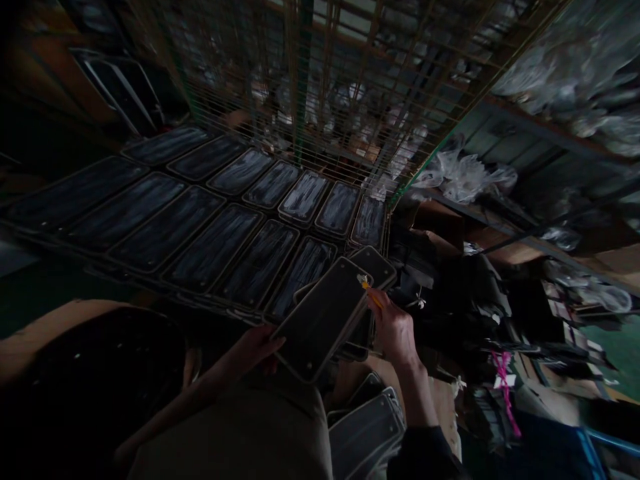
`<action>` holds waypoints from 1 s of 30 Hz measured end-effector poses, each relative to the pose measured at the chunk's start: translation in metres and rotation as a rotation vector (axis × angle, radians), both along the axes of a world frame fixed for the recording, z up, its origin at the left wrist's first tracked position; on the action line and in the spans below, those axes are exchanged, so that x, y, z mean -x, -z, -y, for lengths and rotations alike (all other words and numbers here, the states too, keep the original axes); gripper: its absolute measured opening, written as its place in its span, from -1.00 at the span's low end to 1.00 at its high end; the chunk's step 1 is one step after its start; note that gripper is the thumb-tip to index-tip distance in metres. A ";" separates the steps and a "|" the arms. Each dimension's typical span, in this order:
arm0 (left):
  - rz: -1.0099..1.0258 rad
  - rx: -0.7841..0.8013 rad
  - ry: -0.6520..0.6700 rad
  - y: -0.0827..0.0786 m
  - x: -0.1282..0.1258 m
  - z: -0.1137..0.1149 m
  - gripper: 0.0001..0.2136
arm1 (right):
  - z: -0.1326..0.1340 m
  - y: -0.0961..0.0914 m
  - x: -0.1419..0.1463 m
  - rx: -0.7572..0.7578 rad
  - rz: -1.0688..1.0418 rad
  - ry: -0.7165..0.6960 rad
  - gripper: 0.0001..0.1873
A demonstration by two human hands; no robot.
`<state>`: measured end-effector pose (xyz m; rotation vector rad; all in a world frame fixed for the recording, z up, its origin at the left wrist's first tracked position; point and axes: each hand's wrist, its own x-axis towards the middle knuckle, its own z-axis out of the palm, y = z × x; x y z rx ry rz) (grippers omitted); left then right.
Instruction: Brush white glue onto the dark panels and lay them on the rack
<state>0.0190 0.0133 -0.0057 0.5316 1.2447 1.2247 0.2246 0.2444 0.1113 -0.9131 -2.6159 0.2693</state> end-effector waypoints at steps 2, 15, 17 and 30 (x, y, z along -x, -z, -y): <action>0.012 -0.014 0.000 0.002 0.001 0.000 -0.60 | 0.015 0.000 -0.004 0.052 0.010 -0.018 -0.66; 0.069 -0.018 0.022 -0.009 0.005 0.002 -0.60 | 0.130 -0.040 -0.018 0.607 0.031 -0.177 -0.71; 0.088 -0.012 0.011 -0.004 0.003 0.002 -0.58 | 0.128 -0.041 -0.009 0.695 0.043 -0.163 -0.70; 0.138 -0.008 -0.079 0.005 -0.001 0.006 -0.47 | -0.003 0.005 0.028 0.474 -0.350 0.046 -0.70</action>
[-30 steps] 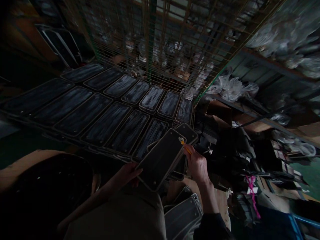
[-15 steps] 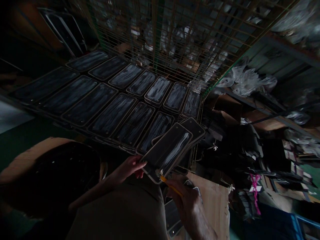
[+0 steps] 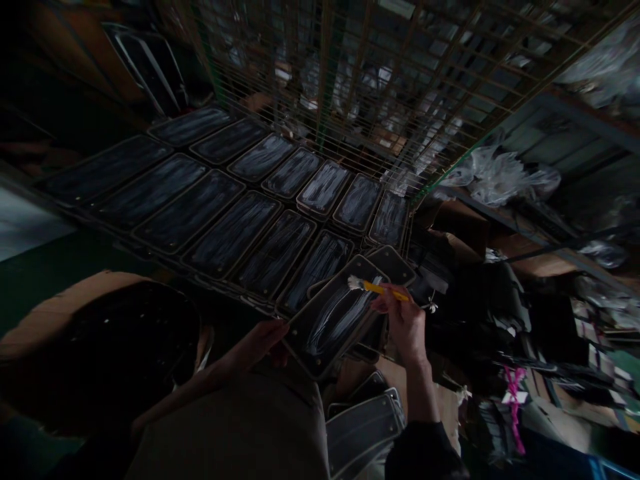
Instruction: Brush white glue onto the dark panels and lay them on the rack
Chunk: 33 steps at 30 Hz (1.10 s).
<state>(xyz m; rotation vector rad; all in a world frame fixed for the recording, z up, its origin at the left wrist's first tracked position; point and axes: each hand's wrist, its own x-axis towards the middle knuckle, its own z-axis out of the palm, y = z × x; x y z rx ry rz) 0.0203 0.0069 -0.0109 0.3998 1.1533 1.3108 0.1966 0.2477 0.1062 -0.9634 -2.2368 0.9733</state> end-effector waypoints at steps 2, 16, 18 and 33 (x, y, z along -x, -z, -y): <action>0.003 -0.007 0.005 0.001 0.000 0.000 -0.47 | -0.010 0.001 0.001 -0.111 0.007 0.058 -0.70; -0.031 -0.014 0.009 -0.015 0.006 0.002 -0.47 | 0.061 0.021 0.005 -0.041 0.147 -0.107 -0.74; -0.023 -0.027 0.011 -0.014 0.007 0.002 -0.48 | 0.085 0.018 -0.005 0.033 0.161 -0.146 -0.73; 0.016 -0.043 0.020 -0.001 0.002 0.003 -0.49 | 0.106 0.019 -0.038 0.146 0.074 0.067 -0.73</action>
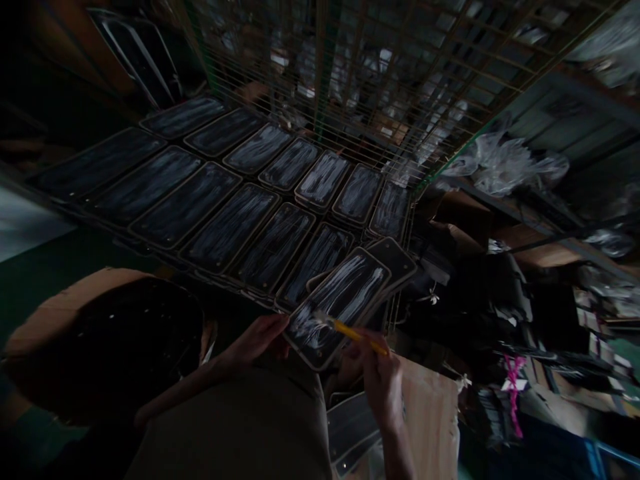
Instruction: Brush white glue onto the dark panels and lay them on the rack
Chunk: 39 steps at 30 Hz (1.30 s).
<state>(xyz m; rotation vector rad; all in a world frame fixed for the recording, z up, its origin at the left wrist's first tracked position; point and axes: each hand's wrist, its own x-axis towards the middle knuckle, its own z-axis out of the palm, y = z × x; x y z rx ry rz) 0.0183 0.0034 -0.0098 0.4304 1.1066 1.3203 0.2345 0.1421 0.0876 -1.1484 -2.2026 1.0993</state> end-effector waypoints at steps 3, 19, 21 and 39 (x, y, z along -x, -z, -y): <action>-0.024 0.008 0.001 0.006 -0.001 -0.001 -0.50 | -0.041 -0.002 0.002 -0.162 -0.045 0.109 -0.71; 0.026 0.123 -0.045 -0.009 -0.001 -0.001 -0.48 | -0.073 -0.009 0.025 -0.362 0.036 -0.066 -0.76; 0.024 0.134 -0.040 -0.010 -0.001 -0.001 -0.49 | -0.092 -0.008 0.030 -0.436 0.029 -0.037 -0.74; 0.075 0.123 -0.068 -0.016 -0.008 0.003 -0.52 | 0.059 -0.014 -0.036 -0.133 0.134 -0.220 -0.74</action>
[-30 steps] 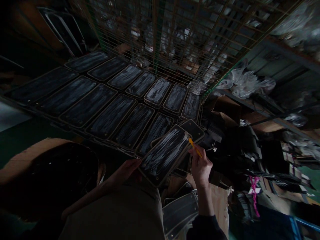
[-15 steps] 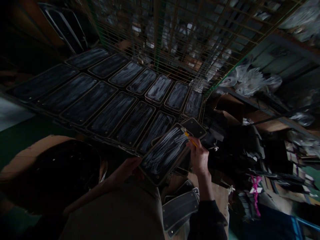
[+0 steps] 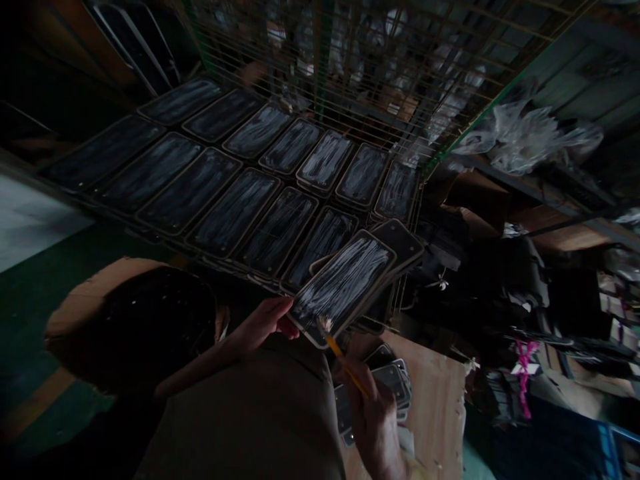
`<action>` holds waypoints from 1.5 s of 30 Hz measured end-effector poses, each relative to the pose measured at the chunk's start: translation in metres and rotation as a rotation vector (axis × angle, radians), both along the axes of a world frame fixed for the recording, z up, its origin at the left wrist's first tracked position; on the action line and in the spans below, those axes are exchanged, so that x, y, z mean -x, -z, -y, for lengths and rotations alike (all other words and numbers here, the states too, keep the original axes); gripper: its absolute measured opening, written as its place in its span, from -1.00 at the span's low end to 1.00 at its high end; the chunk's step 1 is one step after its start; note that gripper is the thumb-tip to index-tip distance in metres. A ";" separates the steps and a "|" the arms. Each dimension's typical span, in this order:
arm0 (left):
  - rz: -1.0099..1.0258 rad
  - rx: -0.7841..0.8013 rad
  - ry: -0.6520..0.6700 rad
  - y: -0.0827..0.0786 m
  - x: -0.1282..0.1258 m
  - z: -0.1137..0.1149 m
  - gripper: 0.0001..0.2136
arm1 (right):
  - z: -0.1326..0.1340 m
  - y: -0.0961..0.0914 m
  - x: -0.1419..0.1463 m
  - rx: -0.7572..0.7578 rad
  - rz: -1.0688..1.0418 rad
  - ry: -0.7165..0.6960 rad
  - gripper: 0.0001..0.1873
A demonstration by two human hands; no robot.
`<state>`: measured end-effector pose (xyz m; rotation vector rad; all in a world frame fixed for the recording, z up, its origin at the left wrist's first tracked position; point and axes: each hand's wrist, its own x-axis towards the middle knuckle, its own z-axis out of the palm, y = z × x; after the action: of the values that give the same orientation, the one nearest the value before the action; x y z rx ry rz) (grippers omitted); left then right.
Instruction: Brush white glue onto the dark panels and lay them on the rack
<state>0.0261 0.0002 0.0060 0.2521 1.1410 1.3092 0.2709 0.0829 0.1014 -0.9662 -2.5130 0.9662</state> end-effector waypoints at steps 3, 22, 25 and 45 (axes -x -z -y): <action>-0.008 0.019 -0.004 0.000 -0.001 -0.001 -0.53 | 0.012 0.001 -0.008 0.091 -0.021 0.019 -0.74; -0.079 -0.019 -0.010 0.007 -0.004 -0.001 -0.50 | -0.035 -0.003 -0.003 -0.112 -0.078 0.249 -0.74; -0.083 -0.033 -0.014 0.010 -0.005 -0.001 -0.50 | -0.050 -0.003 0.012 -0.120 -0.092 0.282 -0.70; -0.039 -0.002 -0.017 0.010 -0.003 -0.009 -0.48 | -0.167 0.037 0.100 -0.212 -0.265 0.226 -0.65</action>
<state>0.0293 0.0088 -0.0042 0.2707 1.1771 1.3257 0.1705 0.2499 0.0644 -0.9610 -2.1793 0.6927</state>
